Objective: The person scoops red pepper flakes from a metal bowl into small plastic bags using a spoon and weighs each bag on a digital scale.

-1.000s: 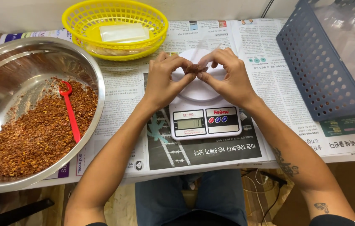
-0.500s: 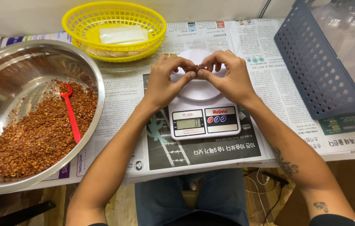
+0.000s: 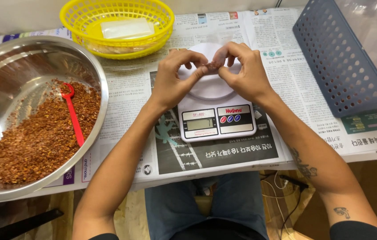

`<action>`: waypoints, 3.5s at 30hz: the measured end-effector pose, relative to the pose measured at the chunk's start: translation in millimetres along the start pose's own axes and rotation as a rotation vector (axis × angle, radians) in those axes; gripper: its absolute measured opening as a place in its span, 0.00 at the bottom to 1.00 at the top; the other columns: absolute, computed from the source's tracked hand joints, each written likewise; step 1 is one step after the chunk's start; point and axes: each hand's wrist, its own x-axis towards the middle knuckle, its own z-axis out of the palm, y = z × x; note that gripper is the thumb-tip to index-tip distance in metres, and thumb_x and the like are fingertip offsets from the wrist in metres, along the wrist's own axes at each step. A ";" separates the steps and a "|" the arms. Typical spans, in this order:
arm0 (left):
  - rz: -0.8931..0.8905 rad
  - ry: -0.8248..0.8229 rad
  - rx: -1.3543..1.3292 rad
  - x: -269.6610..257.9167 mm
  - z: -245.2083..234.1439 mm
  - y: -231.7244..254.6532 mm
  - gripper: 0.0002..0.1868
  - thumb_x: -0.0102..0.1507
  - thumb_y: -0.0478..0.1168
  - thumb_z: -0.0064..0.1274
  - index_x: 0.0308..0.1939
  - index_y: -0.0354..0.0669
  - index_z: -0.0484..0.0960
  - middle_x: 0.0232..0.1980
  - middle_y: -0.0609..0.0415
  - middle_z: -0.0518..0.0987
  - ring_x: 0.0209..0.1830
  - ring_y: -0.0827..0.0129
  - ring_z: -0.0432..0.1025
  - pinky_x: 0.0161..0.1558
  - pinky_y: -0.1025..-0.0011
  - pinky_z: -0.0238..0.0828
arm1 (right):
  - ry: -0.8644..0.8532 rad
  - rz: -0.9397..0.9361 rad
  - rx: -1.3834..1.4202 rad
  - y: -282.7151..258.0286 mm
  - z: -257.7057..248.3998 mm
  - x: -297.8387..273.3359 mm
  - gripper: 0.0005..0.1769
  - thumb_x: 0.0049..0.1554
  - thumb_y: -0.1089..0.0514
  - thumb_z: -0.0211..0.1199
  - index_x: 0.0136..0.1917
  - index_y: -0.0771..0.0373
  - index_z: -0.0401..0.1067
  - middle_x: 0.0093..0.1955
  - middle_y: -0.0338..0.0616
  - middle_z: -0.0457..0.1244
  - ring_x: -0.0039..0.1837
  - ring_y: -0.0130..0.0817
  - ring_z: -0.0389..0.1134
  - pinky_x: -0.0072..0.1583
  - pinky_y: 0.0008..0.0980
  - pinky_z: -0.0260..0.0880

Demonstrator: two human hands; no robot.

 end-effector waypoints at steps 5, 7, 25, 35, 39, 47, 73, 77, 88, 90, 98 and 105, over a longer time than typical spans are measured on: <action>0.032 -0.083 0.078 -1.0 1.7 -4.2 0.09 0.65 0.42 0.62 0.46 0.48 0.81 0.42 0.59 0.82 0.41 0.66 0.67 0.45 0.69 0.60 | 0.056 -0.092 -0.249 3.9 3.9 -5.0 0.05 0.56 0.62 0.63 0.44 0.51 0.71 0.40 0.26 0.64 0.45 0.26 0.62 0.58 0.38 0.47; 0.026 -0.053 0.099 0.3 1.3 -3.6 0.05 0.65 0.40 0.62 0.43 0.49 0.82 0.41 0.61 0.82 0.41 0.66 0.67 0.46 0.69 0.59 | 0.061 -0.082 -0.196 0.9 0.9 -2.8 0.06 0.56 0.63 0.63 0.43 0.51 0.72 0.40 0.26 0.64 0.45 0.25 0.62 0.60 0.39 0.48; -0.201 0.033 0.057 -3.5 5.5 1.7 0.07 0.63 0.53 0.62 0.40 0.61 0.84 0.42 0.74 0.84 0.43 0.72 0.66 0.47 0.70 0.59 | -0.042 0.102 0.116 3.2 -2.2 -1.7 0.04 0.60 0.53 0.66 0.49 0.51 0.75 0.50 0.28 0.68 0.54 0.24 0.65 0.58 0.34 0.55; -0.395 0.019 0.259 -6.2 15.7 -7.9 0.14 0.62 0.61 0.54 0.32 0.63 0.86 0.35 0.71 0.73 0.46 0.66 0.64 0.47 0.59 0.52 | -0.031 0.197 0.146 -0.8 -8.0 -0.3 0.20 0.60 0.58 0.68 0.62 0.58 0.63 0.40 0.33 0.69 0.43 0.21 0.65 0.44 0.24 0.59; -0.314 0.053 0.481 -8.2 17.1 -8.8 0.12 0.59 0.62 0.58 0.30 0.65 0.84 0.37 0.67 0.73 0.44 0.63 0.65 0.43 0.58 0.53 | 0.020 0.126 0.026 -2.5 -5.0 -0.7 0.25 0.59 0.63 0.71 0.63 0.61 0.60 0.39 0.36 0.69 0.42 0.26 0.66 0.47 0.28 0.63; -0.330 0.046 0.537 -8.0 14.1 -9.4 0.17 0.57 0.64 0.59 0.34 0.60 0.79 0.38 0.65 0.75 0.46 0.59 0.65 0.42 0.56 0.53 | 0.016 -0.081 -0.338 18.0 4.8 -4.3 0.17 0.59 0.57 0.72 0.58 0.53 0.68 0.43 0.27 0.68 0.44 0.27 0.64 0.59 0.38 0.48; -0.217 0.236 0.409 -3.3 3.8 -3.0 0.25 0.73 0.58 0.30 0.29 0.56 0.76 0.26 0.69 0.76 0.34 0.70 0.68 0.46 0.64 0.49 | 0.260 -0.149 -0.332 32.4 -21.8 -3.8 0.20 0.74 0.54 0.66 0.39 0.57 0.72 0.34 0.30 0.67 0.37 0.23 0.63 0.61 0.39 0.52; -0.177 0.229 0.444 -4.9 5.7 -0.1 0.20 0.72 0.53 0.32 0.36 0.57 0.78 0.25 0.68 0.77 0.33 0.70 0.68 0.45 0.65 0.49 | 0.230 -0.149 -0.346 33.6 -19.0 -4.3 0.11 0.70 0.55 0.63 0.44 0.57 0.76 0.39 0.31 0.69 0.40 0.25 0.67 0.60 0.39 0.54; -0.206 0.139 0.710 -6.1 5.2 -8.8 0.10 0.67 0.54 0.48 0.41 0.58 0.80 0.45 0.62 0.76 0.48 0.62 0.64 0.45 0.58 0.54 | 0.143 -0.051 -0.254 20.2 -14.3 -3.4 0.20 0.76 0.51 0.56 0.43 0.60 0.74 0.36 0.32 0.69 0.34 0.22 0.64 0.40 0.28 0.58; -0.177 0.114 0.776 -8.3 6.9 -6.5 0.16 0.68 0.56 0.44 0.39 0.56 0.82 0.43 0.58 0.75 0.47 0.56 0.64 0.41 0.54 0.52 | 0.131 -0.039 -0.260 14.7 -13.3 -5.0 0.12 0.73 0.54 0.55 0.50 0.61 0.71 0.37 0.31 0.70 0.40 0.23 0.69 0.59 0.36 0.61; -0.198 0.095 0.799 -10.6 15.4 -3.7 0.16 0.67 0.60 0.48 0.38 0.57 0.82 0.45 0.58 0.74 0.47 0.56 0.63 0.42 0.54 0.52 | 0.073 -0.020 -0.380 8.6 2.3 -7.5 0.14 0.70 0.46 0.58 0.58 0.58 0.68 0.48 0.35 0.69 0.43 0.31 0.66 0.56 0.44 0.50; -0.250 0.064 0.605 -9.2 17.8 0.7 0.18 0.64 0.62 0.49 0.42 0.57 0.84 0.46 0.61 0.75 0.49 0.58 0.63 0.43 0.55 0.53 | 0.023 -0.101 -0.074 -3.0 7.5 -5.2 0.21 0.62 0.69 0.64 0.64 0.64 0.59 0.49 0.45 0.67 0.48 0.33 0.66 0.42 0.30 0.58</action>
